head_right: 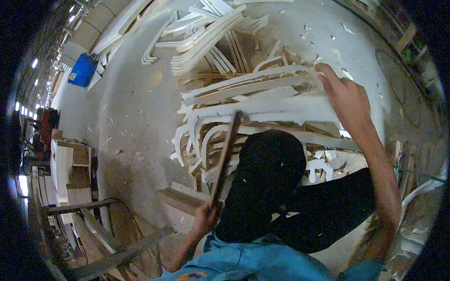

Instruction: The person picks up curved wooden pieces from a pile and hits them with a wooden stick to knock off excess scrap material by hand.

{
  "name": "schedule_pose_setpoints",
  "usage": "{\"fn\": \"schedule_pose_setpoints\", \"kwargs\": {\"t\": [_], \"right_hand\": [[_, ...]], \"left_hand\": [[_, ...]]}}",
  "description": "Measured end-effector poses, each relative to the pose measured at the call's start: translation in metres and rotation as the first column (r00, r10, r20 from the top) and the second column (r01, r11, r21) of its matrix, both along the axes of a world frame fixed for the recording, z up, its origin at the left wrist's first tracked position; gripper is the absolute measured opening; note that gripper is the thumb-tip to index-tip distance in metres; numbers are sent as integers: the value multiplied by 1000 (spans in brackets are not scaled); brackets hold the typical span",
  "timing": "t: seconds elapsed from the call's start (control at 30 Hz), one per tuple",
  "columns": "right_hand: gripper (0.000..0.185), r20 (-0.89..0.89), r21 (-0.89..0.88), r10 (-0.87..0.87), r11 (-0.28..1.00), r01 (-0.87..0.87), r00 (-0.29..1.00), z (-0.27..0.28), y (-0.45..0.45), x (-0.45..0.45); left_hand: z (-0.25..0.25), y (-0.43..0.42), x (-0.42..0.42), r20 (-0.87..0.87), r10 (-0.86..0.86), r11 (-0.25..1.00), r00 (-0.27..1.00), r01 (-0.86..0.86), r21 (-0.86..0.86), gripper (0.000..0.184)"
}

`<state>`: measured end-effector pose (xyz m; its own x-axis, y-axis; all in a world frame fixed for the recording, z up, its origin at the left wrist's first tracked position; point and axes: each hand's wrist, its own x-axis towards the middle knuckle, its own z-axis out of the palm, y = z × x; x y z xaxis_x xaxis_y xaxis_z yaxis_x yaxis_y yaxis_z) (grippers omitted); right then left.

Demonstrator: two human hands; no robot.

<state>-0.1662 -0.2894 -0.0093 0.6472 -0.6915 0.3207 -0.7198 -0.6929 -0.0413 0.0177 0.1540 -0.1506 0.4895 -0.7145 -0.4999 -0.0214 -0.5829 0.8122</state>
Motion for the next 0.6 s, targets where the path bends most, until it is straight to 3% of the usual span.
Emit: {"fn": "schedule_pose_setpoints", "kwargs": {"t": [0.1, 0.13, 0.2, 0.23, 0.33, 0.37, 0.4, 0.47, 0.53, 0.57, 0.6], "right_hand": [[27, -23, 21, -20, 1000, 21, 1000, -3, -5, -1], [25, -10, 31, -12, 999, 12, 1000, 2, 2, 1], [23, 14, 29, 9, 1000, -10, 1000, 4, 1, 7], [22, -11, 6, -3, 1000, 3, 1000, 1, 0, 7], [21, -70, -35, -41, 999, 39, 997, 0, 0, 6], [22, -99, -52, -63, 997, 58, 993, 0, 0, 7], [22, -89, -57, -72, 996, 67, 993, -1, 0, 8], [25, -141, -80, -75, 995, 64, 987, -5, 0, 8], [26, -127, -60, -88, 995, 81, 988, 1, 0, 11], [27, -121, -28, -86, 996, 83, 989, 1, 3, 12], [27, -118, -27, -82, 996, 80, 990, 3, 4, 14]], "left_hand": [[26, 5, -8, 43, 11, 995, 999, -6, -104, 16], [42, 16, -6, -97, 155, 987, 983, -152, 44, 14], [49, 39, 2, -103, 279, 933, 955, -295, -207, 17], [36, 45, 5, -323, 340, 764, 883, -460, -452, 20], [15, 31, 3, -651, 269, 345, 710, -702, -623, 30], [17, 29, 7, -243, 217, 884, 945, -296, -361, 30], [17, 24, 14, 77, -138, 967, 987, 118, 225, 29], [54, 21, 6, 106, -134, 969, 985, 108, 224, 26], [76, 38, 14, 62, 135, 985, 989, -141, 104, 22], [77, 54, 20, -88, 283, 946, 955, -293, -138, 18], [81, 47, 13, -124, 491, 793, 862, -502, -346, 16]]}}
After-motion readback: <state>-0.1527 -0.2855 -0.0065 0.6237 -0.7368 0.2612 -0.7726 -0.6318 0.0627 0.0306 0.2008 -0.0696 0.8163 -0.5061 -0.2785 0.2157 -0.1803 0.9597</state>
